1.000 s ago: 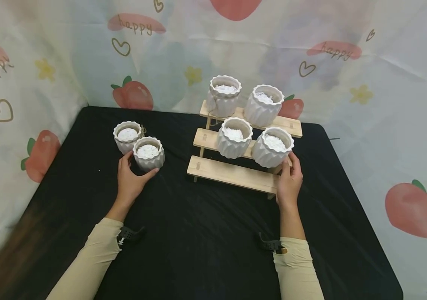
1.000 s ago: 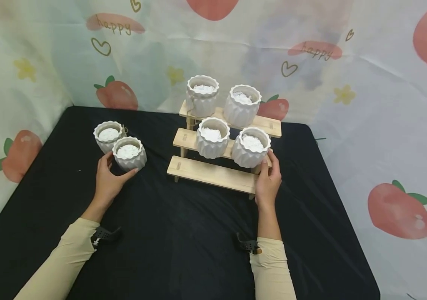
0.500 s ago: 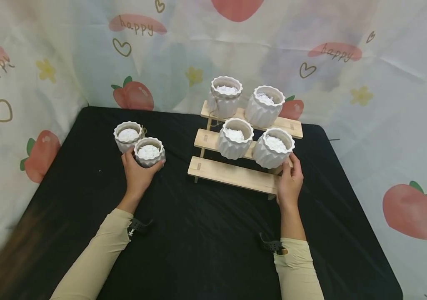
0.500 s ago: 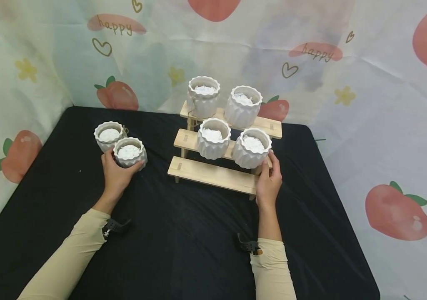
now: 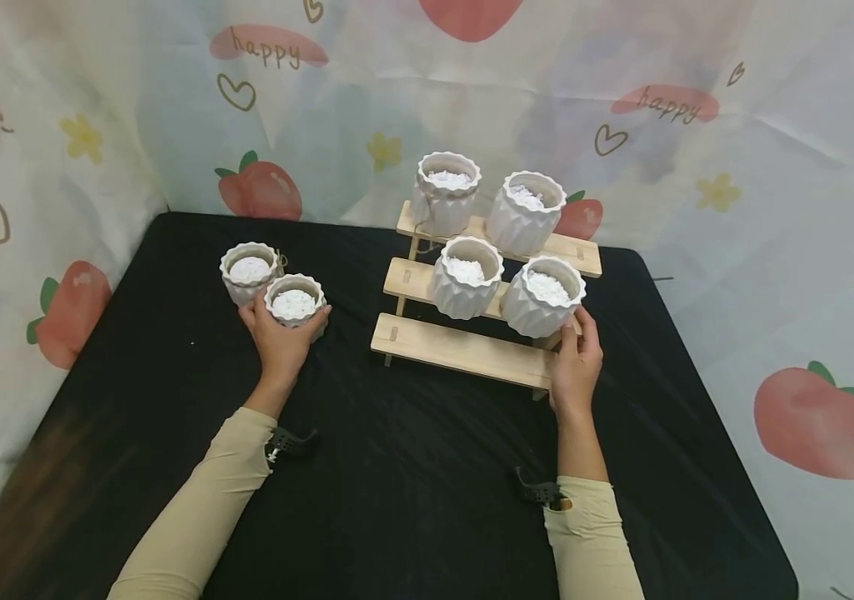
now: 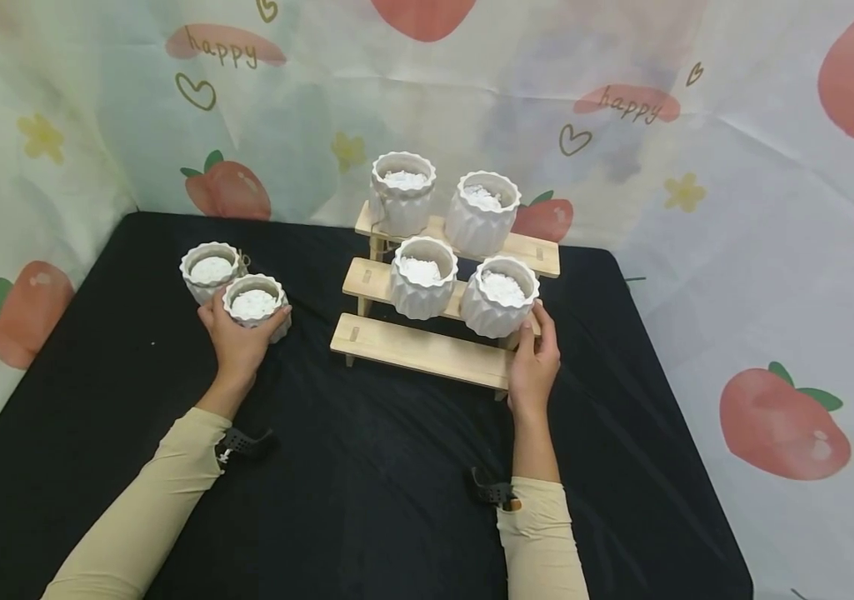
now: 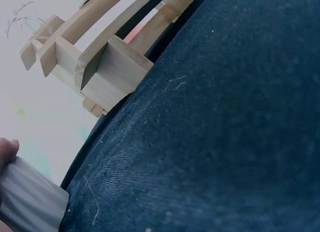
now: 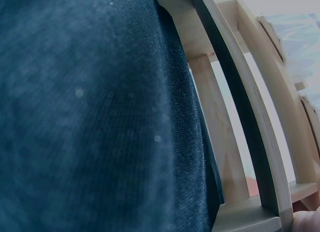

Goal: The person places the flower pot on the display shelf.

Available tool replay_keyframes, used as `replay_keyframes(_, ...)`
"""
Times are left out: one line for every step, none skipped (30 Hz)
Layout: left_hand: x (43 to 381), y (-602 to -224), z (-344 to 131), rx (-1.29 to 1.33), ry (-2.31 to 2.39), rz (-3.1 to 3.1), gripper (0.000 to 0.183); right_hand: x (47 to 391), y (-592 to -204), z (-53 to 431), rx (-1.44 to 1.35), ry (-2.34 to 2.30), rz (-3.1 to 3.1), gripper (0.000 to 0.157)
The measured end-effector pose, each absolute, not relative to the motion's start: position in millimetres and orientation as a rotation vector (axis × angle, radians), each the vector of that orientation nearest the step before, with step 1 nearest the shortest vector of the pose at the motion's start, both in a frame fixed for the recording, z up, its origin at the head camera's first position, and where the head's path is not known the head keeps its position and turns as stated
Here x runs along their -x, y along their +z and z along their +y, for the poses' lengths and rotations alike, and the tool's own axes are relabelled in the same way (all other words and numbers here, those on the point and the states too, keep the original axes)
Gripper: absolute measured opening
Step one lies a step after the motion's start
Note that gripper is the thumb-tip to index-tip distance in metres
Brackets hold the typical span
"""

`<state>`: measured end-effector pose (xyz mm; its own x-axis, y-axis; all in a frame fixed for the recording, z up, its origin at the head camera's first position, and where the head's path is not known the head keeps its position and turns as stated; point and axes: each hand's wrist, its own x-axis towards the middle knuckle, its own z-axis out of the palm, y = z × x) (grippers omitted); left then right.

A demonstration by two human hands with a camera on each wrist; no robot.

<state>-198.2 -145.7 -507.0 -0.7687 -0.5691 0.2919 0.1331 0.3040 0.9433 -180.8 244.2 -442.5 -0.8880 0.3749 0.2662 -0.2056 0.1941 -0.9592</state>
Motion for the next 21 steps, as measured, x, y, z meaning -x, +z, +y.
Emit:
replay_keyframes(199, -507, -146, -0.387, -1.508, -1.975, 0.096, 181, -442, 244, 0.154, 1.744, -2.027, 0.038)
replay_keyframes(199, -507, -146, -0.389, -1.503, -1.975, 0.095, 181, -442, 245, 0.152, 1.745, -2.025, 0.038)
replay_keyframes(199, -506, -146, -0.392, -1.502, -1.975, 0.094, 181, -442, 245, 0.152, 1.749, -2.021, 0.038)
replay_keyframes(199, -506, -146, -0.395, -1.502, -1.978, 0.094, 181, -442, 245, 0.152, 1.752, -2.02, 0.038)
replay_keyframes(199, -505, -146, -0.398, -1.5, -1.98, 0.093, 181, -442, 245, 0.154, 1.756, -2.016, 0.038)
replay_keyframes(199, -505, -146, -0.398, -1.497, -1.98, 0.093, 181, -442, 245, 0.157, 1.757, -2.015, 0.038)
replay_keyframes(199, -505, -146, -0.396, -1.495, -1.98, 0.092, 181, -443, 246, 0.158, 1.76, -2.013, 0.038)
replay_keyframes(198, -504, -146, -0.391, -1.493, -1.978, 0.092, 182, -444, 246, 0.162, 1.762, -2.012, 0.038)
replay_keyframes(198, -503, -146, -0.385, -1.488, -1.98, 0.092, 184, -447, 247, 0.167, 1.762, -2.012, 0.038)
replay_keyframes(197, -502, -145, -0.377, -1.483, -1.981, 0.091, 186, -451, 249, 0.169, 1.759, -2.014, 0.038)
replay_keyframes(196, -502, -145, -0.364, -1.481, -1.98, 0.091, 188, -454, 251, 0.173, 1.754, -2.016, 0.038)
replay_keyframes(195, -501, -145, -0.35, -1.48, -1.979, 0.09, 191, -458, 252, 0.174, 1.749, -2.018, 0.038)
replay_keyframes(195, -500, -145, -0.338, -1.478, -1.98, 0.09, 193, -462, 254, 0.175, 1.747, -2.019, 0.038)
replay_keyframes(194, -499, -145, -0.328, -1.477, -1.981, 0.09, 194, -465, 256, 0.176, 1.745, -2.021, 0.038)
replay_keyframes(193, -498, -145, -0.32, -1.471, -1.983, 0.09, 195, -467, 257, 0.176, 1.746, -2.02, 0.038)
replay_keyframes(193, -497, -145, -0.311, -1.465, -1.982, 0.09, 195, -467, 257, 0.176, 1.746, -2.021, 0.038)
replay_keyframes(192, -496, -145, -0.3, -1.453, -1.984, 0.09, 195, -466, 256, 0.174, 1.752, -2.02, 0.038)
replay_keyframes(191, -494, -145, -0.29, -1.444, -1.984, 0.09, 193, -463, 255, 0.169, 1.759, -2.017, 0.038)
replay_keyframes(190, -492, -145, -0.278, -1.433, -1.987, 0.09, 191, -460, 253, 0.167, 1.766, -2.014, 0.038)
replay_keyframes(188, -491, -145, -0.263, -1.424, -1.988, 0.089, 189, -457, 252, 0.163, 1.769, -2.014, 0.038)
replay_keyframes(187, -488, -145, -0.247, -1.42, -1.989, 0.089, 187, -453, 250, 0.161, 1.773, -2.013, 0.038)
